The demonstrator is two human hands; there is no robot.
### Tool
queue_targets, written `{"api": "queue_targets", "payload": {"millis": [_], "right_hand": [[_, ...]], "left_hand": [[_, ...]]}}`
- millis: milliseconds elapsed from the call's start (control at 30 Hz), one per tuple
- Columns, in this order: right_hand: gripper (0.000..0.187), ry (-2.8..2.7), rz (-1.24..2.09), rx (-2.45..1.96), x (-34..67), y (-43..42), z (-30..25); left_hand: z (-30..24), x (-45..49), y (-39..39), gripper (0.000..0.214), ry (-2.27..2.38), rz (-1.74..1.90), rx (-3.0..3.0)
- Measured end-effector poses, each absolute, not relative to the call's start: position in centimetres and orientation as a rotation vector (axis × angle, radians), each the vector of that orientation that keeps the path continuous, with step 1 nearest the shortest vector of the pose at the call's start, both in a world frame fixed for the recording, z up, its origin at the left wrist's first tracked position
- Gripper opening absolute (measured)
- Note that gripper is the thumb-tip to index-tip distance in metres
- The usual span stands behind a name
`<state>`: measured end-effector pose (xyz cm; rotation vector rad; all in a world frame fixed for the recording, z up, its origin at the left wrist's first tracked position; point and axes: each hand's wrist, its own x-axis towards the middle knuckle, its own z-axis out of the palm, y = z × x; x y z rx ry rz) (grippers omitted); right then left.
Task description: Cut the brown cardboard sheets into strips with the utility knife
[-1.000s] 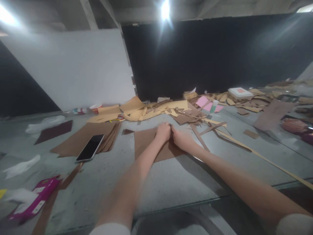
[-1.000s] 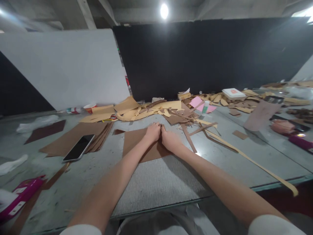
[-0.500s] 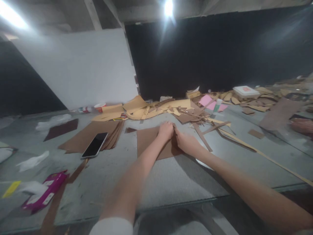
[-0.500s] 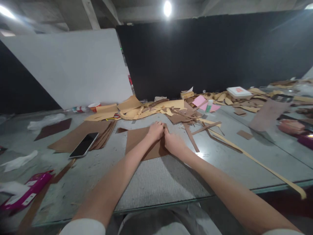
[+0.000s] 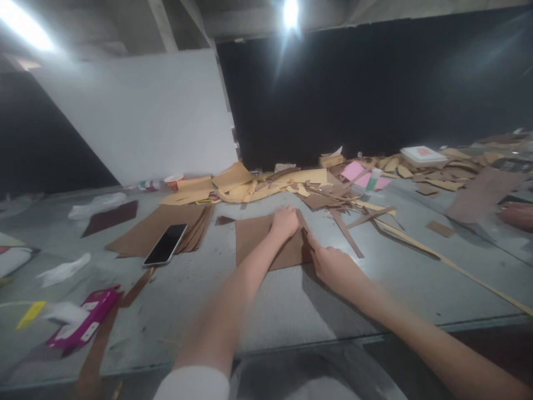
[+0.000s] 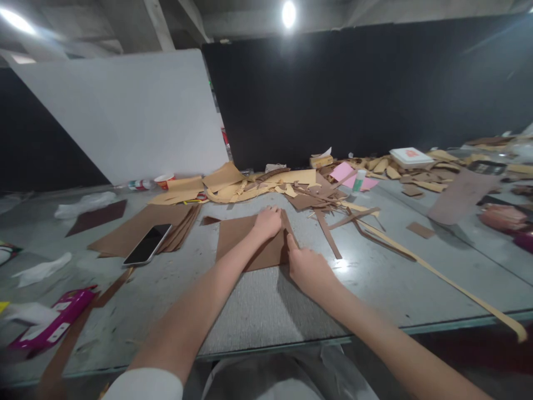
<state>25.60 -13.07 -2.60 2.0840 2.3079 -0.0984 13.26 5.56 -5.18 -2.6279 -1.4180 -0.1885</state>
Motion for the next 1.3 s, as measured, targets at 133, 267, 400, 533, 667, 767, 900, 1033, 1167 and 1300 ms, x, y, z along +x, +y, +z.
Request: {"api": "queue_targets", "payload": {"millis": [133, 267, 400, 533, 667, 767, 900, 1033, 1167, 1300], "right_hand": [[0.068, 2.290, -0.060, 2.074, 25.9, -15.1, -3.4], [0.069, 2.270, -0.039, 2.092, 26.1, -17.0, -4.3], [0.073, 2.338, -0.008, 2.120, 26.9, -19.1, -5.8], [0.079, 2.521, 0.019, 2.095, 28.1, -21.2, -7.7], [0.095, 2.607, 0.093, 2.100, 28.8, -23.2, -9.5], [0.111, 2.671, 0.206, 2.112, 28.9, -25.1, -10.6], [0.123, 2.818, 0.200, 2.030, 29.6, -28.1, -10.6], [0.103, 2.811, 0.147, 2.146, 31.4, -29.4, -8.6], [0.076, 2.565, 0.363, 2.336, 34.6, -26.1, -7.2], [0.074, 2.361, 0.573, 2.226, 38.5, -19.8, -7.7]], "left_hand": [[-5.3, 13.3, 5.5, 0.038, -1.442, -0.207, -2.614], [-5.4, 13.2, 5.6, 0.039, -1.420, -0.216, -2.613], [-5.5, 13.1, 5.6, 0.038, -1.411, -0.211, -2.620], [-5.4, 13.1, 5.6, 0.037, -1.408, -0.196, -2.615], [-5.3, 13.1, 5.5, 0.038, -1.415, -0.189, -2.618], [-5.4, 13.1, 5.6, 0.038, -1.427, -0.200, -2.624], [-5.7, 13.1, 5.8, 0.037, -1.428, -0.216, -2.632], [-6.3, 12.7, 5.8, 0.039, -1.436, -0.285, -2.632], [-7.0, 12.3, 5.9, 0.039, -1.411, -0.374, -2.630], [-7.6, 12.2, 6.3, 0.040, -1.427, -0.442, -2.634]]}}
